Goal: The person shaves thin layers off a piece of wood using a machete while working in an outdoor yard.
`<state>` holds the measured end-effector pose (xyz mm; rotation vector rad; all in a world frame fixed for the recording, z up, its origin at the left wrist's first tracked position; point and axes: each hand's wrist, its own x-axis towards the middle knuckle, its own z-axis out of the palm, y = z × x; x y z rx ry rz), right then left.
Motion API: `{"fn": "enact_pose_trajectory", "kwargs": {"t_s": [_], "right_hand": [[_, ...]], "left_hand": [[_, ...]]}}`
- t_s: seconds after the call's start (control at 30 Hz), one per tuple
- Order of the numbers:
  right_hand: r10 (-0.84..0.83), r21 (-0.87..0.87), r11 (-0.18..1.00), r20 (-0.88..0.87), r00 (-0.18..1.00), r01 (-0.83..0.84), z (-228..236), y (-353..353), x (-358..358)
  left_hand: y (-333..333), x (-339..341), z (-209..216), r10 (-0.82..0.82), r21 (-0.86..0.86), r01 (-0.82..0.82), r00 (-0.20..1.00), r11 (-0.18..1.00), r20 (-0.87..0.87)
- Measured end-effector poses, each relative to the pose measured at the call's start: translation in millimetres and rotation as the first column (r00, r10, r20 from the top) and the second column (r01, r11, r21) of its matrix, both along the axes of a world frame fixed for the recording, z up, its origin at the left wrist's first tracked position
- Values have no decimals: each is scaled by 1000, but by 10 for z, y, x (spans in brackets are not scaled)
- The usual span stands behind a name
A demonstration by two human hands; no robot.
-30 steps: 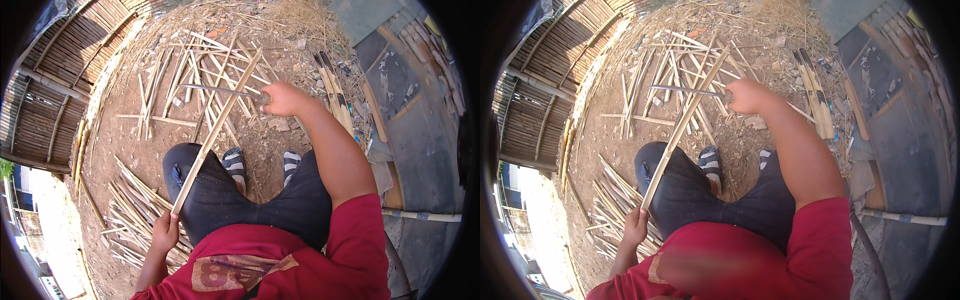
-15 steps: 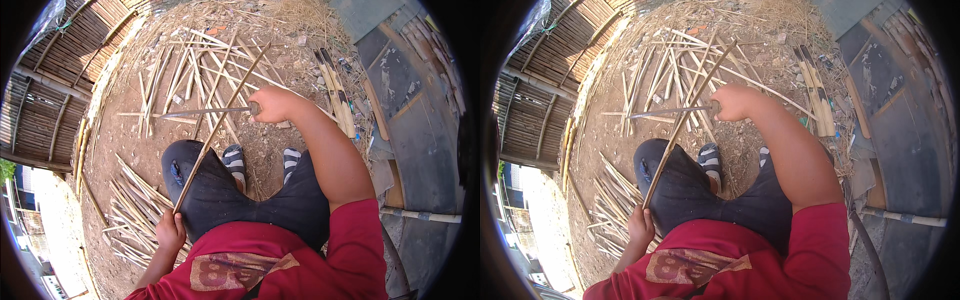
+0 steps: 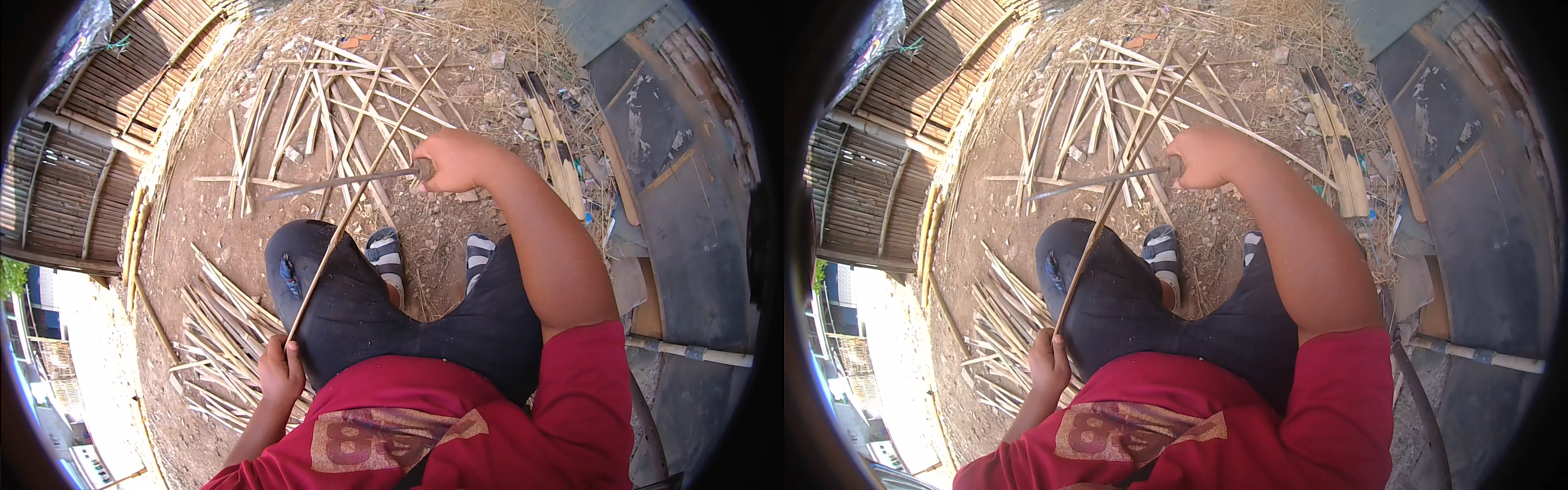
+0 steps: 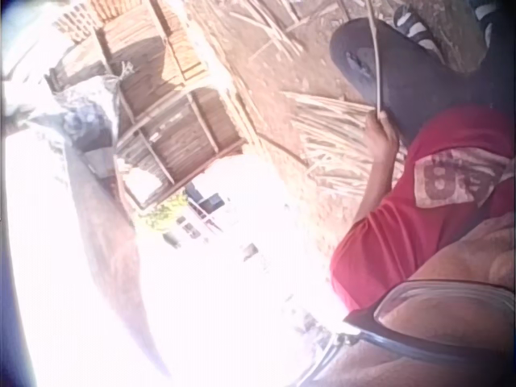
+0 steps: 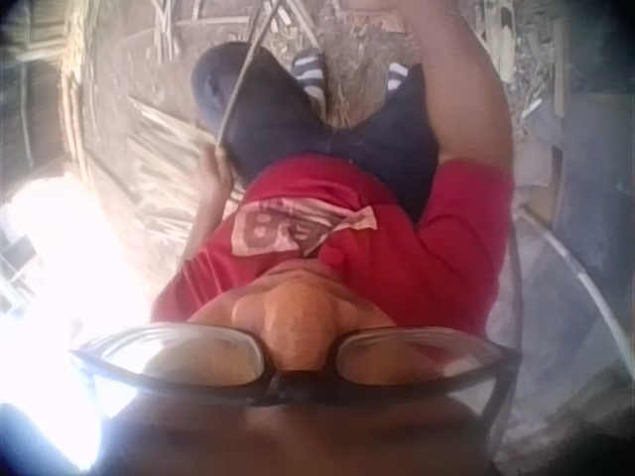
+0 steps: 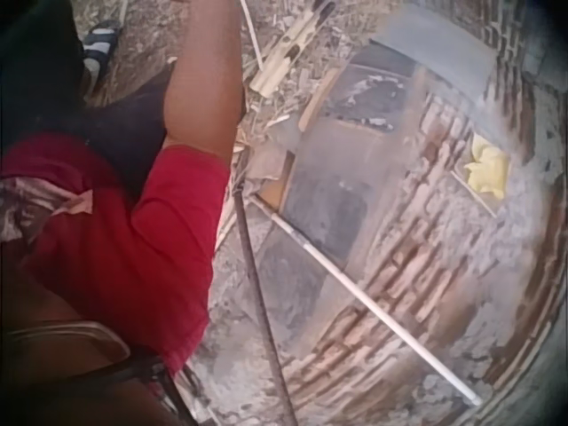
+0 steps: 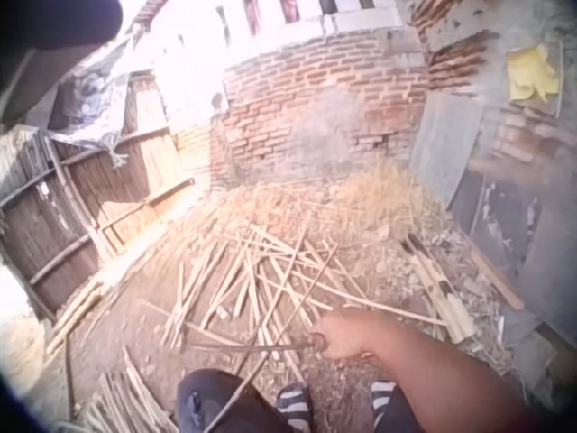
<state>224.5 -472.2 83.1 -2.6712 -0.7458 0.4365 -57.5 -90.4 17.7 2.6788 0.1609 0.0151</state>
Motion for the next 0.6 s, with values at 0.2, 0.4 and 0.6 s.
{"fn": "enact_pose_trajectory", "kwargs": {"t_s": [0.2, 0.4, 0.6], "right_hand": [[-34, -13, 999, 53, 998, 34, 30, 34, 1], [-74, 75, 994, -50, 996, 77, -187, -89, 127], [34, 50, 998, -26, 999, -32, -96, 193, 10]], "left_hand": [[-18, 17, 26, 56, -54, -57, 998, 997, -25], [42, 81, -63, -28, -3, 28, 999, 1000, -32], [58, 48, -26, -9, 48, 13, 997, 999, -71]]}}
